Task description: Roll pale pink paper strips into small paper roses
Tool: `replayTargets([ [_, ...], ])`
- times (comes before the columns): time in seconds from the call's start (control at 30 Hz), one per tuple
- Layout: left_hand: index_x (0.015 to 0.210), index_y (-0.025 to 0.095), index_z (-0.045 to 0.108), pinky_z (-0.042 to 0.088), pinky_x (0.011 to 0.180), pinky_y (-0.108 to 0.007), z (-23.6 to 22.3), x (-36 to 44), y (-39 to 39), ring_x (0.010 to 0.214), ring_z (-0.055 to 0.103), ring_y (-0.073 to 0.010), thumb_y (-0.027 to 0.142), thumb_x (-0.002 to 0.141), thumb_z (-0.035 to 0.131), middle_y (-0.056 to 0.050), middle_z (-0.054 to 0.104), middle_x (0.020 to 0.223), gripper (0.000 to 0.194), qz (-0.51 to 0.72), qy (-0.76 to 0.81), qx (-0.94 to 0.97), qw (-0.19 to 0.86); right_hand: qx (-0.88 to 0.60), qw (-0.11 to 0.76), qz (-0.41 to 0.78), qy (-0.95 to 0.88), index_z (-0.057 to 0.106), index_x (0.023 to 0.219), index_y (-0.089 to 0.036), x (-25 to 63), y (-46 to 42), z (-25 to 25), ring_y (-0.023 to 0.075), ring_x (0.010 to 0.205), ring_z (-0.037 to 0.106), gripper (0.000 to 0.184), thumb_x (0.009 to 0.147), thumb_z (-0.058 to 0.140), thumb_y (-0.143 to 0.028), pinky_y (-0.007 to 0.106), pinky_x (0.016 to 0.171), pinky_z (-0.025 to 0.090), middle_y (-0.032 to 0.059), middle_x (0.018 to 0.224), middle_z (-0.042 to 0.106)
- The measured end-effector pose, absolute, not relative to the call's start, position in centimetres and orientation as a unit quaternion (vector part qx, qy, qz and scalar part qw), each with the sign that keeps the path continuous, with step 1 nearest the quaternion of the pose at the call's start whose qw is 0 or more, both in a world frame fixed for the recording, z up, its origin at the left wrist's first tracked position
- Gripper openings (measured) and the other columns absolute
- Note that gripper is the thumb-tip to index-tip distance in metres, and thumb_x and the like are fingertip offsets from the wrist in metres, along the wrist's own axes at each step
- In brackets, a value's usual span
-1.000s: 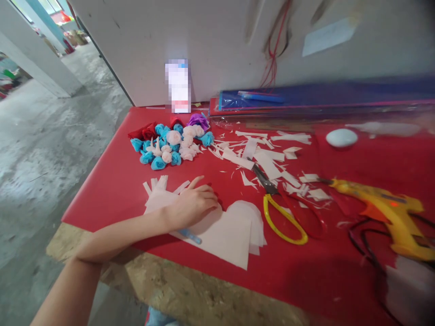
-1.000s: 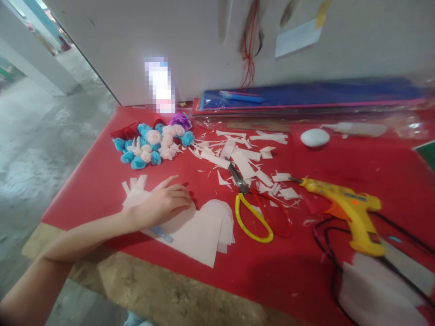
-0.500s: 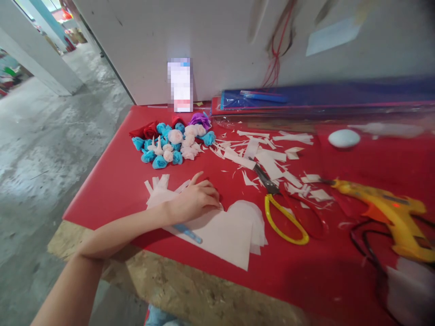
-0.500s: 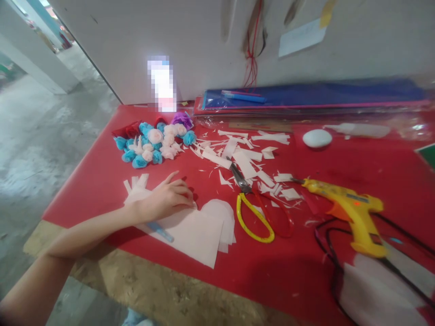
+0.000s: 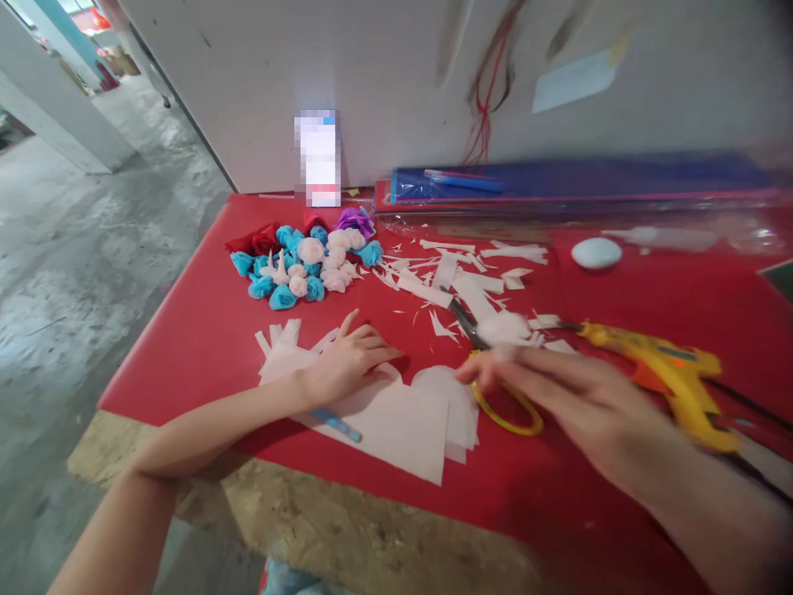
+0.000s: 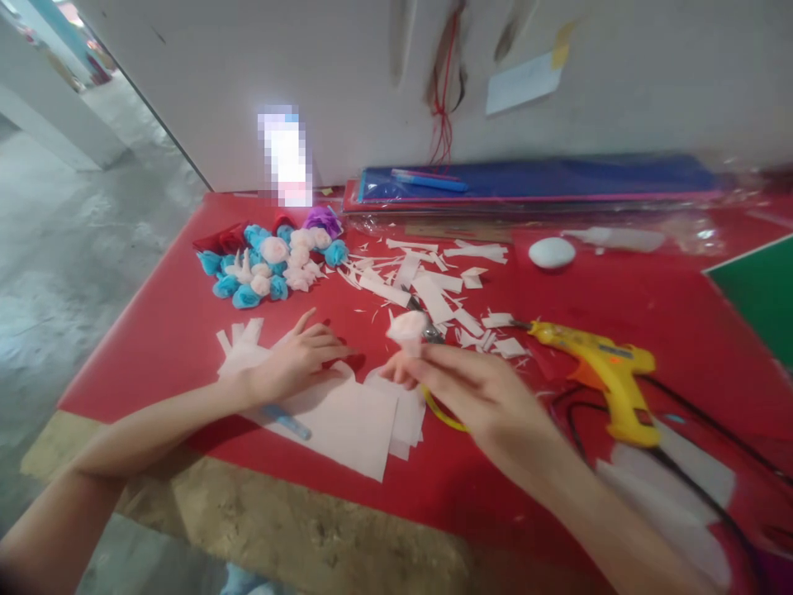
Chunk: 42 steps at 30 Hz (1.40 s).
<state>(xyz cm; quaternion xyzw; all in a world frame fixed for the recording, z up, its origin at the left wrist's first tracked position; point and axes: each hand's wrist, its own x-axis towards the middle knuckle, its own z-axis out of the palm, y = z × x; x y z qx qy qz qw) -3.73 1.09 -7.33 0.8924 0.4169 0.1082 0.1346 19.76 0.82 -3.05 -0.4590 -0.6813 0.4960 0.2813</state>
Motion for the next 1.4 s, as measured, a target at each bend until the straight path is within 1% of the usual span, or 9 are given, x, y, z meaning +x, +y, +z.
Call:
replayTargets([
  [0.07, 0.103, 0.021, 0.059, 0.014, 0.105, -0.049, -7.4, -3.8, 1.1, 0.095, 0.051, -0.0173, 0.026, 0.085, 0.047, -0.002, 0.064, 0.096, 0.022, 0.113, 0.413, 0.895, 0.129, -0.443, 0.249, 0.558, -0.656, 0.067, 0.069, -0.021, 18.6, 1.2, -3.8, 0.0159, 0.067, 0.061, 0.030, 0.078, 0.053, -0.046, 0.025, 0.059, 0.050, 0.0049, 0.074, 0.068],
  [0.13, 0.096, 0.025, 0.062, 0.013, 0.105, -0.049, -7.4, -3.9, 1.0, 0.097, 0.051, -0.0166, 0.026, 0.085, 0.048, 0.000, 0.064, 0.098, 0.018, 0.116, 0.402, 0.900, 0.124, -0.441, 0.241, 0.591, -0.631, 0.067, 0.065, -0.020, 17.3, 1.4, -5.0, 0.0164, 0.062, 0.061, 0.032, 0.076, 0.053, -0.046, 0.026, 0.056, 0.049, 0.0058, 0.068, 0.068],
  [0.23, 0.085, 0.027, 0.065, 0.011, 0.106, -0.049, -7.4, -4.0, 1.0, 0.097, 0.051, -0.0159, 0.026, 0.084, 0.050, 0.002, 0.064, 0.095, 0.015, 0.123, 0.391, 0.905, 0.116, -0.454, 0.269, 0.599, -0.603, 0.064, 0.067, -0.018, 15.9, 1.5, -7.0, 0.0165, 0.061, 0.062, 0.034, 0.078, 0.049, -0.045, 0.028, 0.057, 0.050, 0.0068, 0.069, 0.068],
  [0.33, 0.081, 0.027, 0.066, 0.008, 0.106, -0.050, -7.4, -4.1, 1.0, 0.096, 0.051, -0.0158, 0.026, 0.084, 0.050, 0.002, 0.065, 0.092, 0.016, 0.132, 0.387, 0.906, 0.108, -0.460, 0.302, 0.601, -0.579, 0.060, 0.068, -0.017, 15.3, 1.3, -8.3, 0.0157, 0.062, 0.061, 0.033, 0.077, 0.048, -0.046, 0.029, 0.058, 0.051, 0.0080, 0.074, 0.067],
  [0.43, 0.079, 0.026, 0.065, 0.007, 0.107, -0.049, -7.4, -4.1, 1.0, 0.094, 0.052, -0.0148, 0.025, 0.085, 0.048, 0.003, 0.065, 0.087, 0.018, 0.135, 0.377, 0.910, 0.105, -0.462, 0.315, 0.605, -0.567, 0.056, 0.066, -0.017, 15.1, 1.0, -8.8, 0.0137, 0.056, 0.059, 0.032, 0.076, 0.048, -0.046, 0.028, 0.057, 0.050, 0.0070, 0.073, 0.066],
  [0.63, 0.081, 0.022, 0.063, 0.007, 0.108, -0.048, -7.2, -3.8, 0.9, 0.089, 0.054, -0.0132, 0.022, 0.087, 0.042, 0.002, 0.065, 0.084, 0.022, 0.130, 0.367, 0.915, 0.108, -0.463, 0.309, 0.609, -0.564, 0.054, 0.067, -0.017, 15.1, 1.0, -8.9, 0.0124, 0.053, 0.057, 0.030, 0.076, 0.048, -0.045, 0.027, 0.056, 0.049, 0.0046, 0.068, 0.064],
  [0.97, 0.076, 0.020, 0.061, 0.011, 0.107, -0.050, -7.4, -4.0, 1.2, 0.086, 0.055, -0.0135, 0.022, 0.085, 0.046, 0.002, 0.064, 0.081, 0.018, 0.122, 0.380, 0.906, 0.140, -0.457, 0.275, 0.602, -0.593, 0.058, 0.064, -0.017, 15.0, 1.3, -8.7, 0.0120, 0.053, 0.054, 0.024, 0.077, 0.048, -0.035, 0.027, 0.055, 0.046, 0.0044, 0.067, 0.064],
  [1.23, 0.075, 0.016, 0.056, 0.024, 0.103, -0.050, -6.3, -4.1, 1.4, 0.080, 0.056, -0.0134, 0.014, 0.080, 0.048, 0.001, 0.063, 0.075, 0.009, 0.149, 0.416, 0.877, 0.188, -0.437, 0.280, 0.593, -0.615, 0.055, 0.063, -0.018, 15.1, 1.5, -8.7, 0.0124, 0.052, 0.055, 0.027, 0.078, 0.045, -0.037, 0.026, 0.054, 0.047, 0.0040, 0.066, 0.063],
  [1.4, 0.075, 0.017, 0.055, 0.032, 0.100, -0.044, -4.2, -4.5, 1.4, 0.076, 0.058, -0.0106, 0.015, 0.078, 0.052, 0.003, 0.063, 0.075, 0.005, 0.210, 0.446, 0.842, 0.220, -0.408, 0.311, 0.556, -0.654, 0.053, 0.064, -0.020, 15.6, 1.4, -7.0, 0.0156, 0.067, 0.061, 0.028, 0.084, 0.041, -0.034, 0.027, 0.064, 0.048, 0.0038, 0.070, 0.065],
])
